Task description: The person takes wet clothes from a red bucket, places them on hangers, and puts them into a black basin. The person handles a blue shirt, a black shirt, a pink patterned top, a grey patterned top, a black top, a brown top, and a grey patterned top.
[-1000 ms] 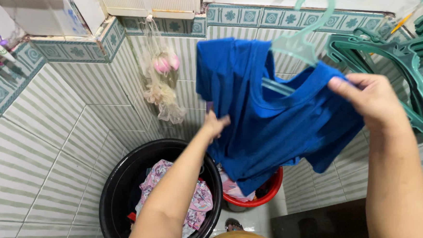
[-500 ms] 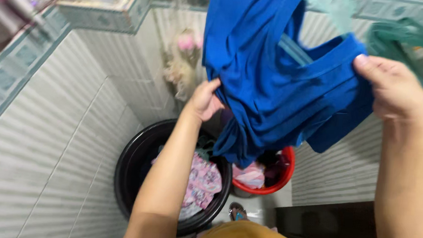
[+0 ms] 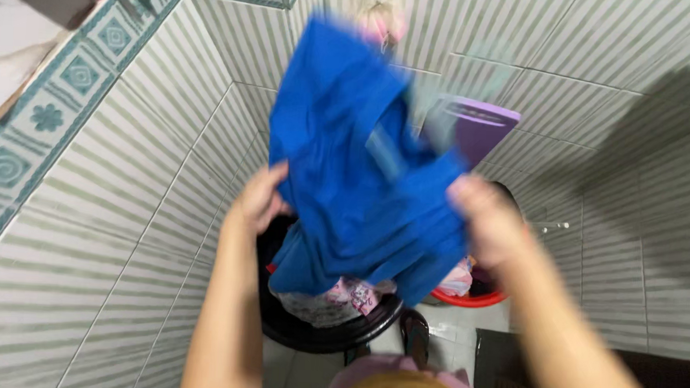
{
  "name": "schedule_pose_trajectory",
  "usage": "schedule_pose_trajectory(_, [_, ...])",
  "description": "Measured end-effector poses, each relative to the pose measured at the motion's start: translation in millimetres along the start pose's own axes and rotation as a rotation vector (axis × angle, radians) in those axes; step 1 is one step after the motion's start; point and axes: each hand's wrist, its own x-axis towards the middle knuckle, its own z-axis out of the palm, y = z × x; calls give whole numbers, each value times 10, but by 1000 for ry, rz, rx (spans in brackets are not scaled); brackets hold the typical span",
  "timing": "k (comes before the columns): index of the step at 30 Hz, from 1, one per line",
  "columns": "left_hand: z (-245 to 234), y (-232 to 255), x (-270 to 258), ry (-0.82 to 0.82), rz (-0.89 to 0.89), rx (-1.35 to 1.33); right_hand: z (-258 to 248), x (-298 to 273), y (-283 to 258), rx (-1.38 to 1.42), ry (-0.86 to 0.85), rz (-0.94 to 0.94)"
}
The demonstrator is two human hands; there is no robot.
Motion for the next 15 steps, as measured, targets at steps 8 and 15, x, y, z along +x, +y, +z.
schedule_pose_trajectory(8, [-1220, -1696, 280, 472, -147, 261, 28, 70, 2610, -3, -26, 287])
schedule_pose_trajectory(15, [-1632, -1904, 565, 878, -138, 808, -105, 243, 3071, 119, -114, 264])
